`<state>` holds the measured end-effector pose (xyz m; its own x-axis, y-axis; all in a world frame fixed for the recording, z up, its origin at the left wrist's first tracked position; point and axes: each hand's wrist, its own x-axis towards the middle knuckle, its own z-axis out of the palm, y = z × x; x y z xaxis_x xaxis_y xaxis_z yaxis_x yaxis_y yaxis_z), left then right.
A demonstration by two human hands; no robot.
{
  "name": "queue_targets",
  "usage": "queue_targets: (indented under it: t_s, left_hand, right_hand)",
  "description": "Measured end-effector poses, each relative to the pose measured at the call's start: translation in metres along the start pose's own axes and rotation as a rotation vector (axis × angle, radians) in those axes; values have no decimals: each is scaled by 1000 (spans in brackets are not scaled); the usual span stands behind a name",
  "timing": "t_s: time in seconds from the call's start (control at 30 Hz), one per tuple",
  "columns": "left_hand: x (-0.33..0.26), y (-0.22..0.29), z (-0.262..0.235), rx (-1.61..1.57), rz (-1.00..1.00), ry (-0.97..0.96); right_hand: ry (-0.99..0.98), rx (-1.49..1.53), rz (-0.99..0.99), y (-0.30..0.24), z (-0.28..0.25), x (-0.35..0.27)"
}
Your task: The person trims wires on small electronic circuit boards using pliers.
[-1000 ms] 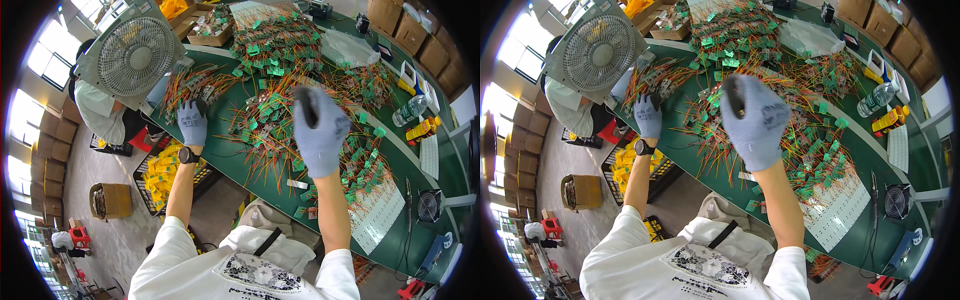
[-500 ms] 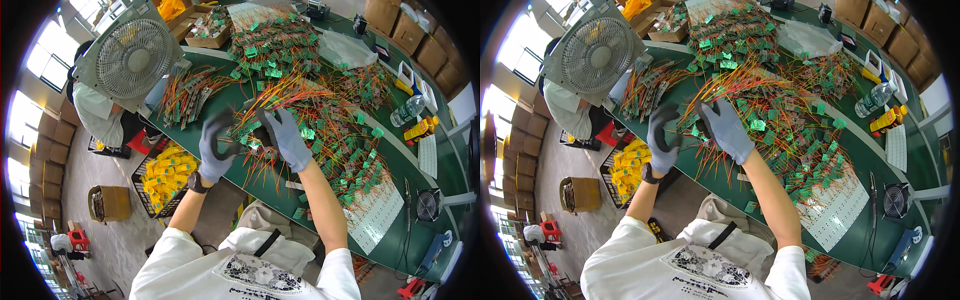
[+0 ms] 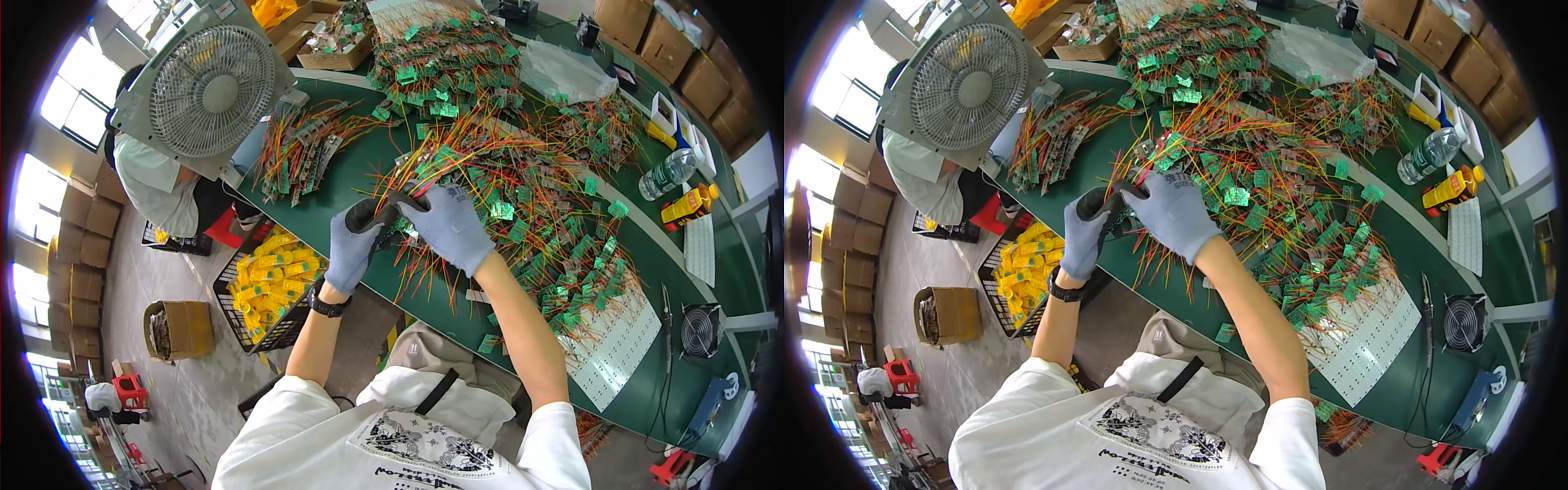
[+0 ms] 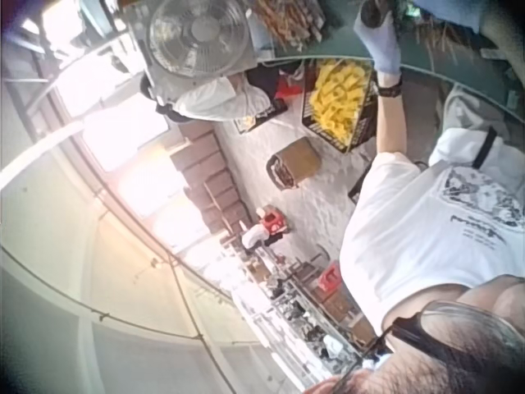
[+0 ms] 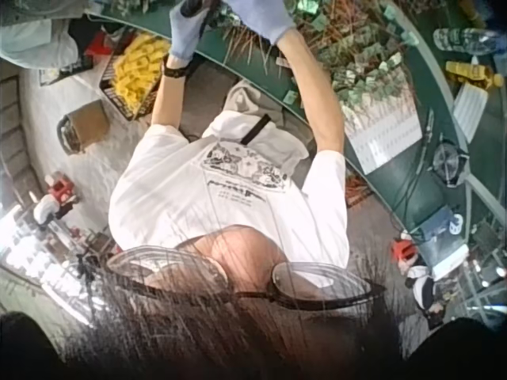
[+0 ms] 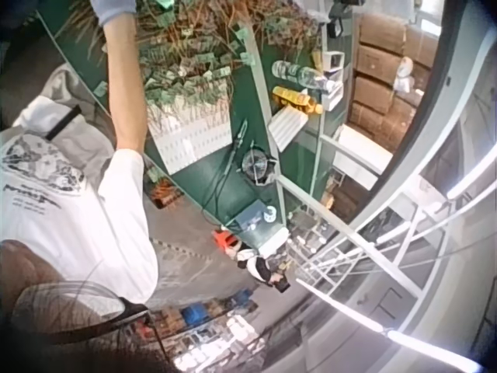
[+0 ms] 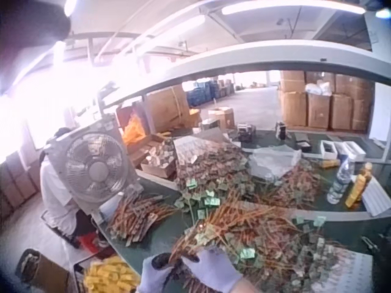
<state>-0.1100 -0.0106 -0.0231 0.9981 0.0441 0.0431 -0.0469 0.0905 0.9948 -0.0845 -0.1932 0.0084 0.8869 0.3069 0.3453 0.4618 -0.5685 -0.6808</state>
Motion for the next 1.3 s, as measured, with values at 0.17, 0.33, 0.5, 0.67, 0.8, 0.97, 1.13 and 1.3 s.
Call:
queue_targets:
  t_s: [0.17, 0.33, 0.5, 0.67, 0.8, 0.97, 1.13, 1.3]
  left_hand:
    - [-4, 1, 7, 124, -92, 21]
    - [-10, -3, 9, -218, -148, 31]
    - [-10, -14, 6, -214, -114, 111]
    - [-10, -15, 10, -300, -133, 209]
    - [-10, -32, 2, -302, 108, 58]
    - [-11, -14, 17, -251, 46, -17]
    - [-1, -22, 9, -135, -27, -8]
    - [3, -28, 19, -162, 9, 71]
  right_hand:
    - [46, -370, -243, -8, 1, -3]
    - [204, -362, -11, -13, -9, 7]
    - [423, -443, 113, -10, -43, 11]
    - [442, -185, -16, -29, -55, 3]
    - [-86, -245, 64, -32, -36, 0]
    - [26, -58, -88, -1, -8, -2]
    - [126, -196, -96, 2, 14, 0]
    - [124, -349, -197, -2, 14, 1]
